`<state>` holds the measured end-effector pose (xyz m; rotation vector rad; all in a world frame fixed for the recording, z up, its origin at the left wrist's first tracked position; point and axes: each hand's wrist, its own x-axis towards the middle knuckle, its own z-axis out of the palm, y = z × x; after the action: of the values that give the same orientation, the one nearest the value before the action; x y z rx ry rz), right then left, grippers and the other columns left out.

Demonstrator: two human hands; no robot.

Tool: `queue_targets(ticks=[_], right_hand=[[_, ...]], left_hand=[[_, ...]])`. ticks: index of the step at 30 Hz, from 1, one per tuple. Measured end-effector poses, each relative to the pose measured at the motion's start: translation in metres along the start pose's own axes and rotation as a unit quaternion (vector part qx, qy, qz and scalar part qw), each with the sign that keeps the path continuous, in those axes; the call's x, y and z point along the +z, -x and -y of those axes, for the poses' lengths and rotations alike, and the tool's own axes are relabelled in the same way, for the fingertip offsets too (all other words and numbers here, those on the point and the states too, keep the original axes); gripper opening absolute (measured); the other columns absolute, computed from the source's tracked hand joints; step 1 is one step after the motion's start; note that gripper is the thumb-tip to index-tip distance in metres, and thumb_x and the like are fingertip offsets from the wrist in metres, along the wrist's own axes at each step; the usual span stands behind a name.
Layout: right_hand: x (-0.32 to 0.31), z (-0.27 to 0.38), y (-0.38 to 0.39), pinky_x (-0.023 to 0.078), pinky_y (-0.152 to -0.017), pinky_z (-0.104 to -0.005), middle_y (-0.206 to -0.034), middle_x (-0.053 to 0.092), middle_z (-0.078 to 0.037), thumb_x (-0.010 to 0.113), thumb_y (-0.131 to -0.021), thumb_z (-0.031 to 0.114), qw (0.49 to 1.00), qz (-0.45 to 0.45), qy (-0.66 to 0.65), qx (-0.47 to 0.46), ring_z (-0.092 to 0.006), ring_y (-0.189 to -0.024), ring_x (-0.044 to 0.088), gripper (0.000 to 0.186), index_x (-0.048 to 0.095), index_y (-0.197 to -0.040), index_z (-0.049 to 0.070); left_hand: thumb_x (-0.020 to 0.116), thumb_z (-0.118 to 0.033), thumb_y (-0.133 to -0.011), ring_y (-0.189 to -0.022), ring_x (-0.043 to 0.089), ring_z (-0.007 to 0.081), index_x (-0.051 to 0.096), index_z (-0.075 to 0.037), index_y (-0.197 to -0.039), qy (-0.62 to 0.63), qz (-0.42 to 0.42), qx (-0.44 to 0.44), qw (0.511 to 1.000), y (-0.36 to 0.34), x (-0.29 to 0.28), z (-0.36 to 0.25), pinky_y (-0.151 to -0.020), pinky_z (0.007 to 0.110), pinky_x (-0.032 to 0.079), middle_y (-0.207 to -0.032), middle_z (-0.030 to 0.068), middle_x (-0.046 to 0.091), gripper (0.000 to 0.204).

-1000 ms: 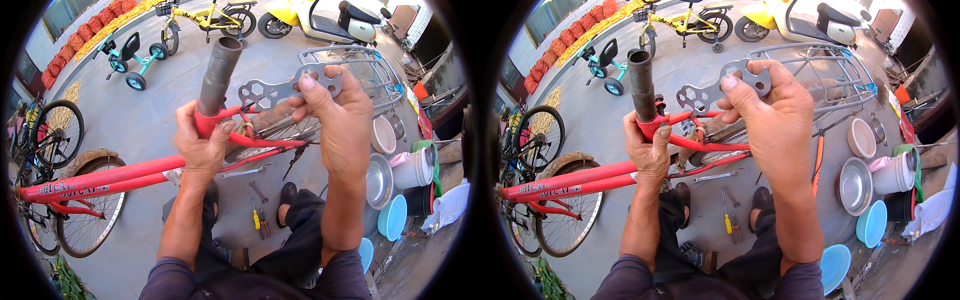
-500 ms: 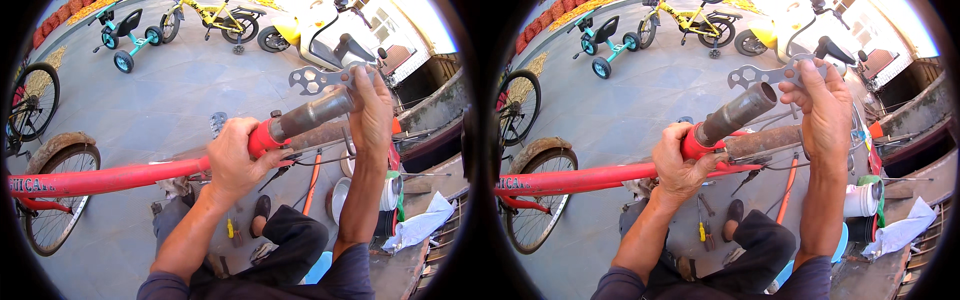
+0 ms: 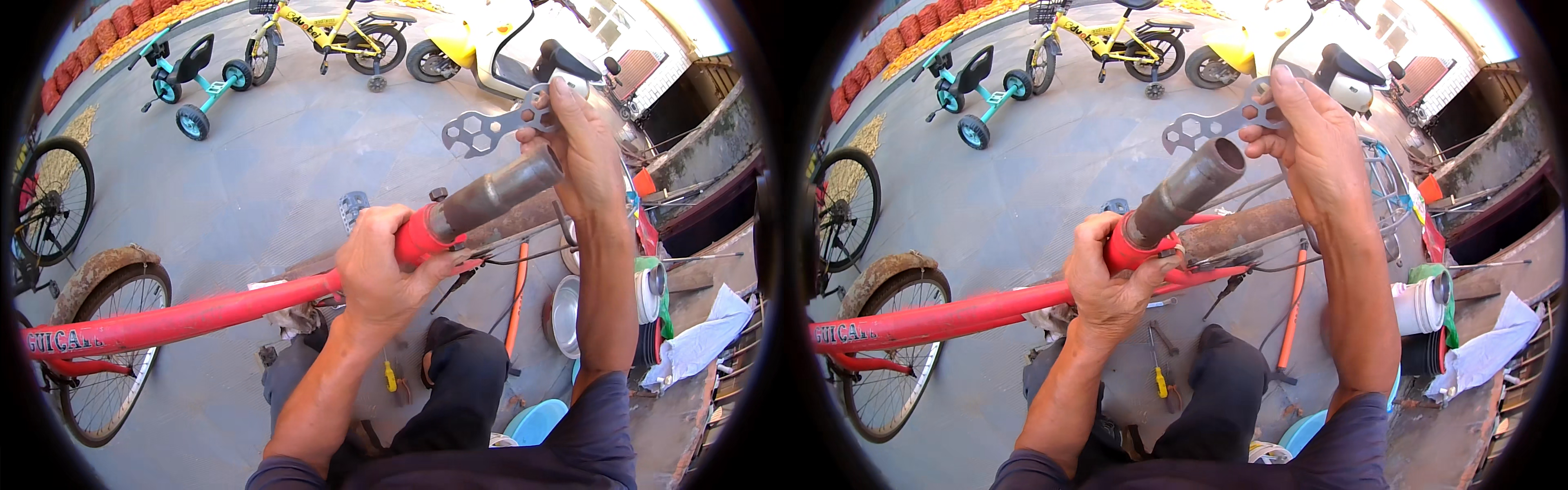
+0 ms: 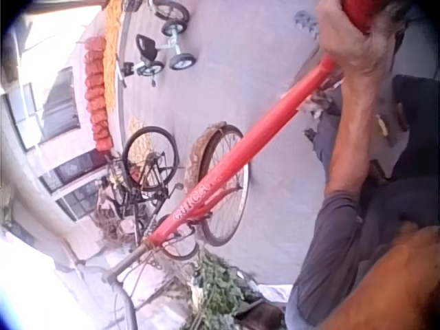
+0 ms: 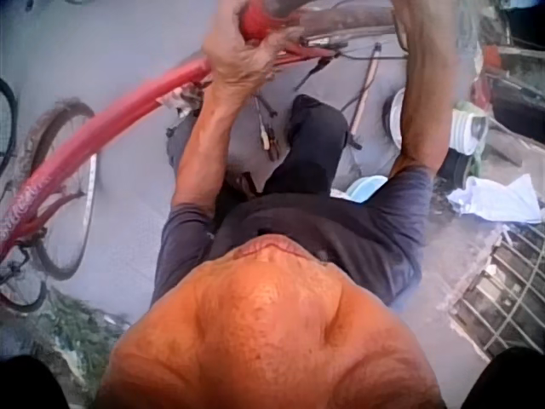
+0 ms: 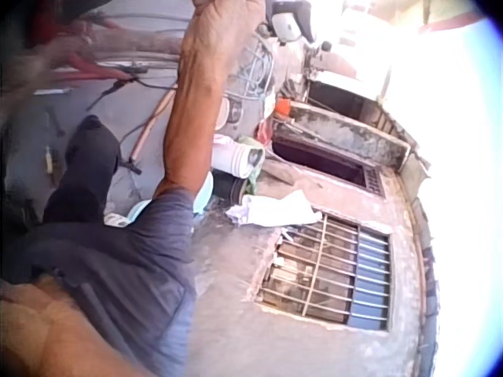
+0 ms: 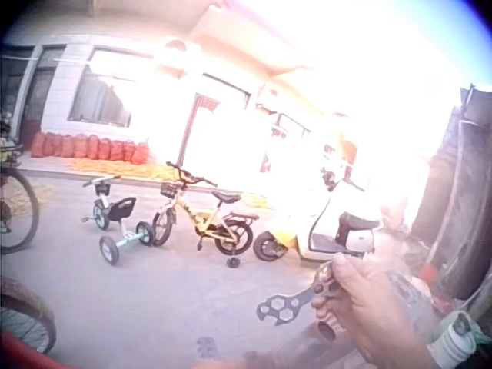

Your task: The person sits on the ground and works on the head tube of a red bicycle frame. They use a multi-tool and a wrench to tighten a bolt on the frame's head tube area.

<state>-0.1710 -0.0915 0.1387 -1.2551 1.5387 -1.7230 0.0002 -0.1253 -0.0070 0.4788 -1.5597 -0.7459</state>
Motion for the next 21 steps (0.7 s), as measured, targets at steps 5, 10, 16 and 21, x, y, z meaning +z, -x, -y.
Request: queue_targets(ticks=[5,10,16,21], right_hand=[[-0.004,-0.004,-0.006,0.049,-0.053,-0.0213,-0.081,0.059,-0.011,0.056,-0.087,0.028,0.998,0.052,0.025,-0.036,-0.0130,-0.064,0.059,0.033,0.056,-0.097,-0.003],[-0.014,-0.005,-0.008,0.050,-0.054,-0.0181,-0.083,0.060,-0.009,0.055,-0.088,0.025,0.987,0.123,0.081,-0.063,-0.0102,-0.066,0.061,0.029,0.054,-0.101,-0.001],[-0.026,0.013,0.001,0.049,-0.055,-0.0213,-0.073,0.059,-0.008,0.054,-0.088,0.016,0.974,0.222,-0.010,0.049,-0.0101,-0.059,0.057,0.019,0.054,-0.092,-0.003],[-0.030,0.011,0.007,0.048,-0.057,-0.0213,-0.071,0.058,-0.007,0.051,-0.088,0.014,0.976,0.218,0.003,0.020,-0.0095,-0.059,0.057,0.017,0.054,-0.090,-0.002]], left_hand=[[0.081,-0.012,-0.057,-0.069,0.058,0.0242,0.046,-0.001,-0.096,0.020,-0.018,-0.050,0.998,0.006,0.003,0.001,-0.061,0.032,0.047,-0.083,0.0133,0.057,0.054],[0.072,-0.027,-0.075,-0.087,0.056,0.0153,0.038,0.000,-0.110,0.055,0.007,-0.062,0.997,0.006,0.001,-0.004,-0.080,0.028,0.046,-0.098,0.0111,0.054,0.055],[0.067,-0.037,-0.078,-0.087,0.060,0.0215,0.034,-0.002,-0.113,0.044,-0.028,-0.032,0.998,0.004,0.005,-0.006,-0.083,0.035,0.047,-0.093,0.0135,0.058,0.060],[0.064,-0.042,-0.078,-0.082,0.061,0.0222,0.035,-0.002,-0.113,0.013,-0.043,-0.010,0.999,0.003,0.006,-0.005,-0.080,0.035,0.047,-0.086,0.0128,0.060,0.060]])
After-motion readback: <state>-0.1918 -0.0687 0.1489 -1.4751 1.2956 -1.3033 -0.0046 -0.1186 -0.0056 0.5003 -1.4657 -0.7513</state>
